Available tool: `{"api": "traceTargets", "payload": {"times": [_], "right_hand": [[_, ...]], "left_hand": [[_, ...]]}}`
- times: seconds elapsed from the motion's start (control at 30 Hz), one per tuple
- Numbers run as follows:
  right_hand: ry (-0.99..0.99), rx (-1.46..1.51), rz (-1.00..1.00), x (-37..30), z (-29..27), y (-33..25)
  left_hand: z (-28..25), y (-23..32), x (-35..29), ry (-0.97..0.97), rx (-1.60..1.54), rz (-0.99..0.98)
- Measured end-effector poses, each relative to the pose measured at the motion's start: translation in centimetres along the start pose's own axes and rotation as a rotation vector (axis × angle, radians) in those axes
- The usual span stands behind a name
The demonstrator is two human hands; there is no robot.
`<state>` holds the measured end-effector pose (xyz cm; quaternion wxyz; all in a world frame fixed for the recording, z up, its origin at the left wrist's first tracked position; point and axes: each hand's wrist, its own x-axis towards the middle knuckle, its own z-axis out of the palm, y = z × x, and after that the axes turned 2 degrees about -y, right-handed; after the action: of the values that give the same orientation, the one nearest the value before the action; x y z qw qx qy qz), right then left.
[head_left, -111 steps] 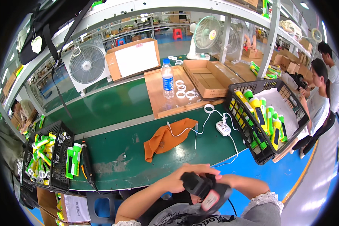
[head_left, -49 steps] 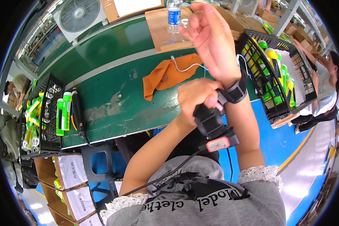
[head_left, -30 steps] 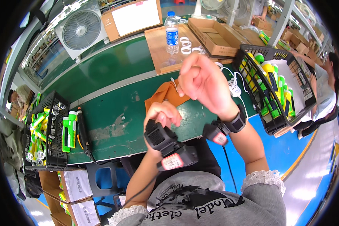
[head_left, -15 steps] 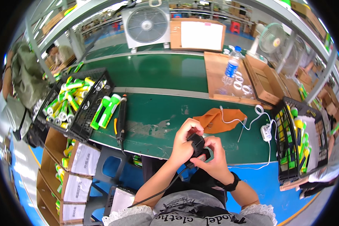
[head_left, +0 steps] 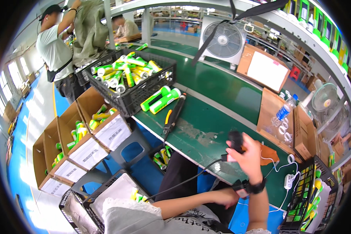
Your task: Assembling flashlight components including inserting batteries and LEDs and securing the housing with a power screwdriver.
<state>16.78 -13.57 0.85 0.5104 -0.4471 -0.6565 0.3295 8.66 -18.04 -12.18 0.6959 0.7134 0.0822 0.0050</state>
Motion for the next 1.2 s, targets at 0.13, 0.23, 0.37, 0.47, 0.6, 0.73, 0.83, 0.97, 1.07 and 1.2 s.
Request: {"api": "traceTargets", "payload": {"times": [0.13, 0.23, 0.37, 0.47, 0.6, 0.73, 0.83, 0.97, 1.07, 1.2], "right_hand": [[-0.358, -0.225, 0.143, 2.0, -0.3, 3.5], [-0.373, 0.021, 0.192, 1.2, 1.5, 5.8], [-0.458, -0.024, 0.137, 0.6, 5.0, 6.2], [-0.202, 0.239, 0.331, -2.4, 3.6, 3.4], [0.035, -0.104, 0.119, -6.5, 0.5, 1.9], [0.350, -0.218, 0.106, -16.1, -4.8, -0.4], [0.351, -0.209, 0.246, -19.5, -4.8, 1.7], [0.024, -0.138, 0.357, -17.1, -0.8, 2.8], [-0.172, -0.023, 0.238, -13.7, 2.3, 4.4], [-0.385, -0.111, 0.076, -9.8, 5.6, 6.8]], "left_hand": [[4.6, 12.3, -5.0, -0.291, 1.016, 0.452], [5.6, 21.1, -0.1, 0.036, 1.280, 0.910], [-0.4, 31.5, 11.4, -0.162, 1.123, 0.530], [-6.4, 27.3, 15.6, 0.762, 1.621, 0.590], [-10.8, 19.9, 1.0, 0.091, 1.587, 0.519], [-2.7, 11.8, -20.2, -0.036, 0.808, -0.161], [1.1, 3.0, -23.7, -0.007, 0.097, -0.618], [5.9, -2.2, -28.2, -0.049, -0.566, -0.503], [3.9, 0.3, -31.1, -0.292, -1.087, -0.503], [2.6, -2.8, -33.9, -0.319, -1.522, -0.027]]}}
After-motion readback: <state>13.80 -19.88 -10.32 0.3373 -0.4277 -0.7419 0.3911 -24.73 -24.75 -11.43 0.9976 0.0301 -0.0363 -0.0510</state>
